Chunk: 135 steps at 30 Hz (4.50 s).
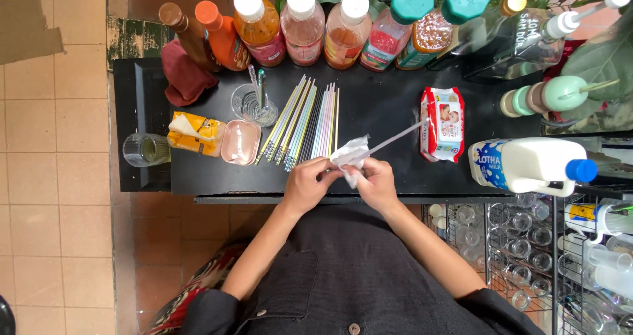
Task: Wiping individual reusable straws with a cleaning wipe and organizing them on a counter.
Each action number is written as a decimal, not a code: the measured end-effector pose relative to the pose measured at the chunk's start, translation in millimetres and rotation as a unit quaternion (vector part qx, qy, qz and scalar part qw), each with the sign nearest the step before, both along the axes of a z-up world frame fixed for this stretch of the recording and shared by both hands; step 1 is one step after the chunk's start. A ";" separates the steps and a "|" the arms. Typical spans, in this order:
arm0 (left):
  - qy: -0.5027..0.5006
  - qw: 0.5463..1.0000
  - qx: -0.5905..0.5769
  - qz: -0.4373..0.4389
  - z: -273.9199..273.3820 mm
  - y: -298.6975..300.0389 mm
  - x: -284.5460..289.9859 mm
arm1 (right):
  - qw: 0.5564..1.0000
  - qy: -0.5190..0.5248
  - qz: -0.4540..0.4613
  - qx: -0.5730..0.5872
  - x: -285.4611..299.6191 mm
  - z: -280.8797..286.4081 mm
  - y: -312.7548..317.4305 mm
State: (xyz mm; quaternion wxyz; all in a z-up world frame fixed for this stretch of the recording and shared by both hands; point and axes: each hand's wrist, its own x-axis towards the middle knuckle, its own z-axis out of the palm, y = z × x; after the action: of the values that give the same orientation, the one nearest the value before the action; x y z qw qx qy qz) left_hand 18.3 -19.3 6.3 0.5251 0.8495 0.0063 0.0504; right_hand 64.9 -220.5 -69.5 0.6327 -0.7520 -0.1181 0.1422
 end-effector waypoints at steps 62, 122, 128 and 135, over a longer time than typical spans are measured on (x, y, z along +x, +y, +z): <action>0.179 0.962 0.204 -0.028 -86.9 -53.3 15.7 | 0.923 0.031 -0.281 0.262 83.8 25.6 -148.1; 0.059 0.989 -0.075 -0.116 -8.5 0.8 -2.8 | 0.971 0.168 0.007 0.168 24.8 40.3 2.7; 0.001 0.991 -0.055 -0.120 -68.3 -7.4 -7.6 | 0.960 0.064 -0.126 0.240 46.5 53.0 -38.9; 0.145 0.974 -0.164 -0.057 -34.3 -23.0 10.1 | 0.900 0.006 -0.238 0.365 42.2 35.8 -65.7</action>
State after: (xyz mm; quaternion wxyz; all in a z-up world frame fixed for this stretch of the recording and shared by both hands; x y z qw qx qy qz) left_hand 28.4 -42.4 -27.9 0.6531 0.7488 0.0423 -0.1046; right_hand 107.0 -286.2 -33.7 0.8783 -0.4736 0.0248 -0.0608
